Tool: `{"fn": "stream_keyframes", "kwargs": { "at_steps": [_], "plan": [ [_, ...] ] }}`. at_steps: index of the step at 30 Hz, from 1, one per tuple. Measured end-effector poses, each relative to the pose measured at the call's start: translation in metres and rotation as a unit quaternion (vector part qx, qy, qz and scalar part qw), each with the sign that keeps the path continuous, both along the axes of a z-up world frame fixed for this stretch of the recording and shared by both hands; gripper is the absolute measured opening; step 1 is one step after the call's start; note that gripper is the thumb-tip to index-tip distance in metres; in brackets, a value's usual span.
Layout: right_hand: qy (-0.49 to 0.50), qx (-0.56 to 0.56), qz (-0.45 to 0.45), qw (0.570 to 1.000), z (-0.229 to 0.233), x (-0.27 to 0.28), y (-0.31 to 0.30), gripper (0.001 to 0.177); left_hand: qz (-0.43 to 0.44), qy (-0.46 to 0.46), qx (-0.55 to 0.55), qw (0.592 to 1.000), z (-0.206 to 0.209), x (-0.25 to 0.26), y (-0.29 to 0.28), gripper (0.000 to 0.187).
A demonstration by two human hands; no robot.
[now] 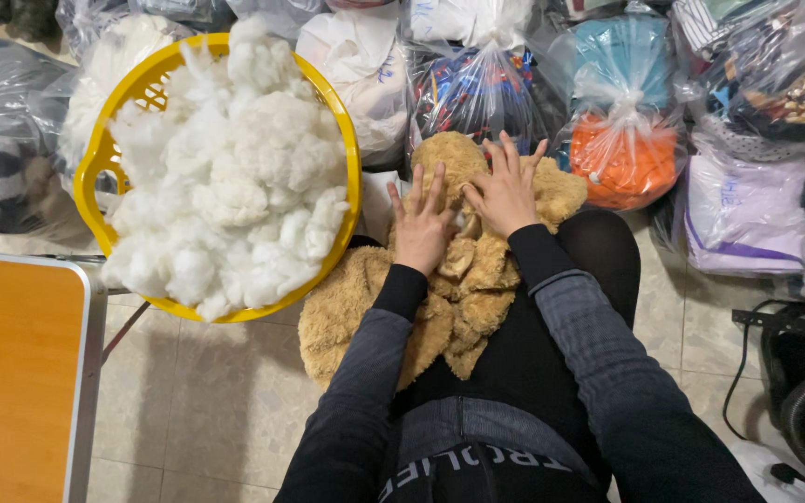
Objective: The person sits on the floor and repeatedly takes handfuls of white stuffing from a yellow basket, then inserts and compresses the stuffing into a brown plush toy held on their lap. The person adjusts the toy and continues stuffing it throughout the clip.
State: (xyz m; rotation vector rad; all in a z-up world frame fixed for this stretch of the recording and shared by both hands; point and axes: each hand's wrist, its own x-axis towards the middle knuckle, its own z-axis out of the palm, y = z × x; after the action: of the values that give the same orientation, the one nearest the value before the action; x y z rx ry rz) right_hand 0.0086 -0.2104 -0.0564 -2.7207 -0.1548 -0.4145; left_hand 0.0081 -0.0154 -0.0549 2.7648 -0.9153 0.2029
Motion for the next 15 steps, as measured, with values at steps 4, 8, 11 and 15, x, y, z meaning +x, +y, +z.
{"fn": "stream_keyframes", "kwargs": {
  "at_steps": [4, 8, 11, 15],
  "plan": [
    [-0.005, 0.008, 0.005, 1.000, -0.009, 0.003, 0.001, 0.024, 0.013, -0.036, -0.010, 0.999, -0.016, 0.001, -0.004, 0.017],
    [0.020, 0.003, 0.010, 1.000, -0.012, 0.003, 0.005, 0.024, 0.031, -0.048, 0.012, 0.998, -0.026, 0.001, -0.010, 0.014],
    [0.039, 0.004, 0.003, 0.999, -0.011, 0.001, 0.006, 0.024, 0.024, 0.001, -0.003, 1.000, -0.022, 0.004, -0.011, 0.018],
    [0.034, 0.036, 0.005, 0.999, -0.009, 0.000, 0.004, 0.028, 0.066, 0.031, -0.079, 0.994, -0.005, 0.000, -0.008, 0.012]
  ]
}}
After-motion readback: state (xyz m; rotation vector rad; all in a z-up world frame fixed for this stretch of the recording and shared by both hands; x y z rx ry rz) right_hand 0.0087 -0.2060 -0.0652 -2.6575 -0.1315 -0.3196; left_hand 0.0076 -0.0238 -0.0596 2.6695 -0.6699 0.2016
